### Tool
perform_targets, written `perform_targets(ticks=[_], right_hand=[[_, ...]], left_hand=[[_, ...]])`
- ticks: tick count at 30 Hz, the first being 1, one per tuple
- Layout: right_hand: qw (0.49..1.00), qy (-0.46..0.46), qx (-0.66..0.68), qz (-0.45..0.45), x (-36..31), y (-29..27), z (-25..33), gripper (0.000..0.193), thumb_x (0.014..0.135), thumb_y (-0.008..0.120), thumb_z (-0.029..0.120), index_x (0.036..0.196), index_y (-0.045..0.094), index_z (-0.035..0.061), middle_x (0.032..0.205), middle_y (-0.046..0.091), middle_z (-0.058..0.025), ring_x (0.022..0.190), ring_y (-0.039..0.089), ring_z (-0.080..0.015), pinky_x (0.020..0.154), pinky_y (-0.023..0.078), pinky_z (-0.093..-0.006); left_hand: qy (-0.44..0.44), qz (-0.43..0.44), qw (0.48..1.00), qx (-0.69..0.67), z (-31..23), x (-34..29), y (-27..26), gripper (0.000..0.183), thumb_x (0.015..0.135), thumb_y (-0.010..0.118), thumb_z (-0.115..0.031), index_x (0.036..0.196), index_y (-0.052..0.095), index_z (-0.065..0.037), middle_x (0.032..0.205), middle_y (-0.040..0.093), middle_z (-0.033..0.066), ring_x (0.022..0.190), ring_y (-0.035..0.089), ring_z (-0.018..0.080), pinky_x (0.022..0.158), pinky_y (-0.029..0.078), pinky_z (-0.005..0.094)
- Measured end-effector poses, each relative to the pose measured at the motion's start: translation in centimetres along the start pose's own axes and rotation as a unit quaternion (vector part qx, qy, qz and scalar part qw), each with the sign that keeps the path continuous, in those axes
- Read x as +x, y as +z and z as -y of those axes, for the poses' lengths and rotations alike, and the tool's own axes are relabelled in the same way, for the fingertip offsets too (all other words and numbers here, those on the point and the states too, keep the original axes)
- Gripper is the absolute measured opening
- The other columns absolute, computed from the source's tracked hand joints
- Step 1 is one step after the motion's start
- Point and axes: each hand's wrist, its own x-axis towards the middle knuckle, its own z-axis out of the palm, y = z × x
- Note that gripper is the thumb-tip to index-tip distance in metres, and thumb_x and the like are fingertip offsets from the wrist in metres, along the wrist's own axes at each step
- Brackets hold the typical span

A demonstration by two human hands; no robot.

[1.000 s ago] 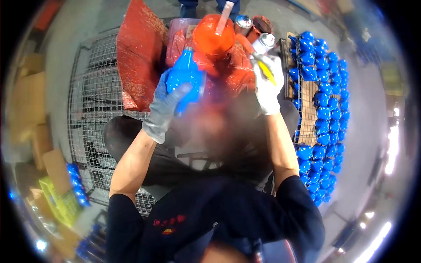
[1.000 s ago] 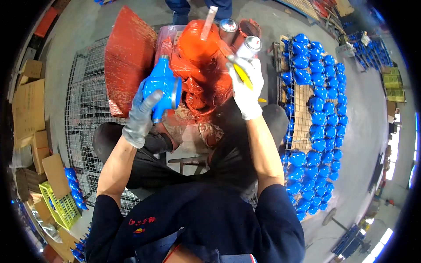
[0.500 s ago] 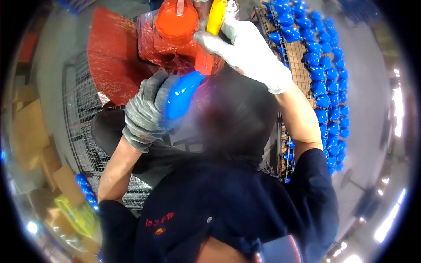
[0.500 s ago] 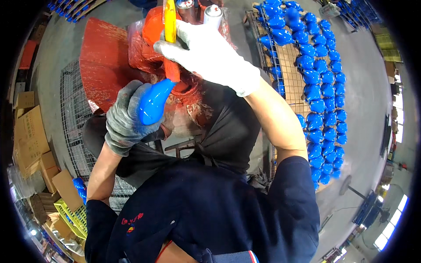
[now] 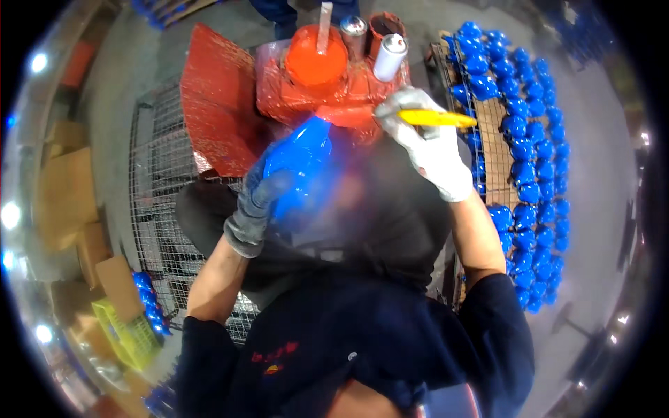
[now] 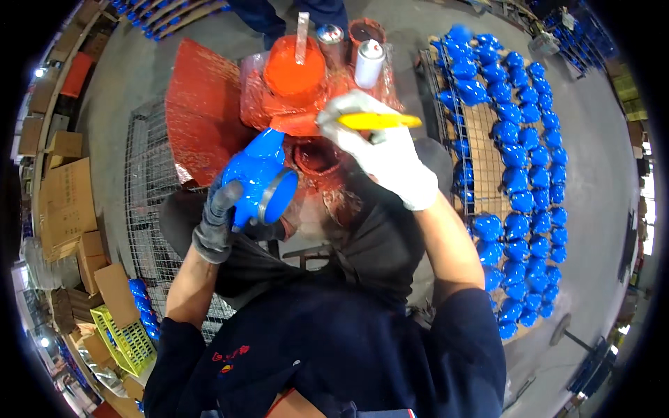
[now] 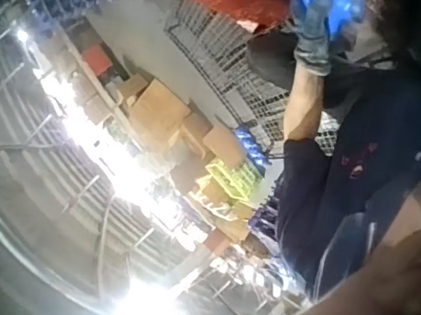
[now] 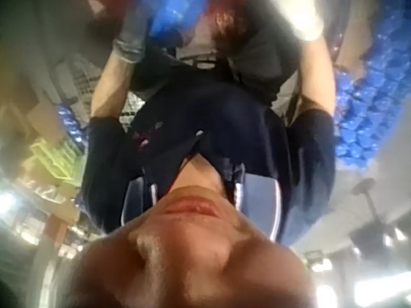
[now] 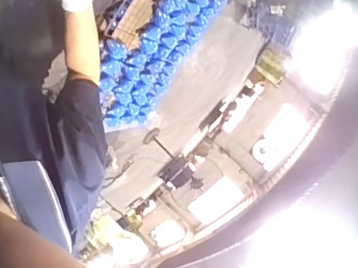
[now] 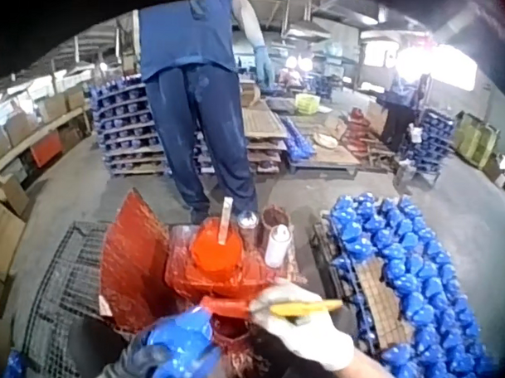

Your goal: The person paints blue industrial parts using a brush and orange paint. They pick up a blue part from a palette, dip a brush into an orange paint bucket, and apply the paint to a specific circular area on each part before placing them on a wire rack.

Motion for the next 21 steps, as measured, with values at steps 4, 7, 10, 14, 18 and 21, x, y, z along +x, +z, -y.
perform_targets(ticks=[4, 7, 10, 14, 18, 21], right_hand=[[0.996, 0.006, 0.08, -0.05, -0.5, 0.3, -4.0, 0.019, 0.088, 0.069, -0.005, 0.106, 0.068, 0.0014, 0.106, 0.069, -0.0074, 0.091, 0.067, -0.0148, 0.081, 0.054, -0.0281], [0.972, 0.051, 0.202, -0.111, -1.6, 2.2, -7.0, 0.017, 0.088, 0.07, -0.004, 0.104, 0.067, 0.0007, 0.107, 0.068, -0.0095, 0.09, 0.069, -0.0181, 0.079, 0.056, -0.0308], [0.924, 0.052, 0.358, -0.126, -1.9, 5.8, -10.0, 0.021, 0.093, 0.066, -0.001, 0.113, 0.062, 0.001, 0.103, 0.067, -0.0117, 0.088, 0.066, -0.0214, 0.084, 0.055, -0.0353], [0.892, 0.035, 0.427, -0.144, -1.2, 4.6, -12.1, 0.017, 0.097, 0.064, 0.006, 0.113, 0.061, 0.0034, 0.096, 0.068, -0.0137, 0.088, 0.066, -0.0254, 0.086, 0.053, -0.039], [0.958, 0.007, 0.211, -0.196, 0.7, -1.1, -12.1, 0.018, 0.094, 0.068, 0.007, 0.112, 0.067, 0.0016, 0.095, 0.071, -0.0118, 0.088, 0.066, -0.021, 0.085, 0.053, -0.0347], [0.988, 0.077, -0.059, -0.124, 3.5, -2.0, -10.0, 0.022, 0.088, 0.075, 0.004, 0.109, 0.073, -0.0027, 0.103, 0.073, -0.0051, 0.091, 0.066, -0.0114, 0.086, 0.053, -0.027]], left_hand=[[-0.117, 0.042, 0.853, -0.507, 2.4, -1.0, -0.3, 0.087, 0.088, 0.072, -0.052, 0.149, 0.038, -0.001, 0.141, 0.052, 0.0215, 0.098, 0.061, 0.0305, 0.072, 0.056, 0.038], [-0.146, 0.174, 0.609, -0.76, 3.9, 0.0, 1.3, 0.069, 0.097, 0.061, -0.04, 0.147, 0.038, 0.003, 0.131, 0.053, 0.0235, 0.073, 0.061, 0.0279, 0.049, 0.056, 0.0332], [-0.113, 0.354, 0.452, -0.811, 3.1, 1.6, 4.4, 0.059, 0.102, 0.054, -0.034, 0.145, 0.04, 0.004, 0.113, 0.059, 0.0221, 0.06, 0.062, 0.0241, 0.044, 0.053, 0.0319], [0.029, 0.373, 0.64, -0.671, 2.6, 2.5, 4.1, 0.058, 0.103, 0.053, -0.037, 0.146, 0.039, 0.0, 0.075, 0.064, 0.0106, 0.053, 0.061, 0.0195, 0.044, 0.049, 0.0296], [0.017, 0.032, 0.808, -0.588, -1.6, 2.2, 1.3, 0.082, 0.094, 0.067, -0.048, 0.154, 0.03, -0.005, 0.091, 0.06, 0.0127, 0.056, 0.059, 0.0171, 0.051, 0.05, 0.0256], [0.15, 0.217, 0.858, -0.441, -2.0, 5.5, -4.7, 0.098, 0.091, 0.054, -0.072, 0.158, 0.025, -0.007, 0.149, 0.044, 0.0237, 0.125, 0.056, 0.0299, 0.106, 0.049, 0.0392]])
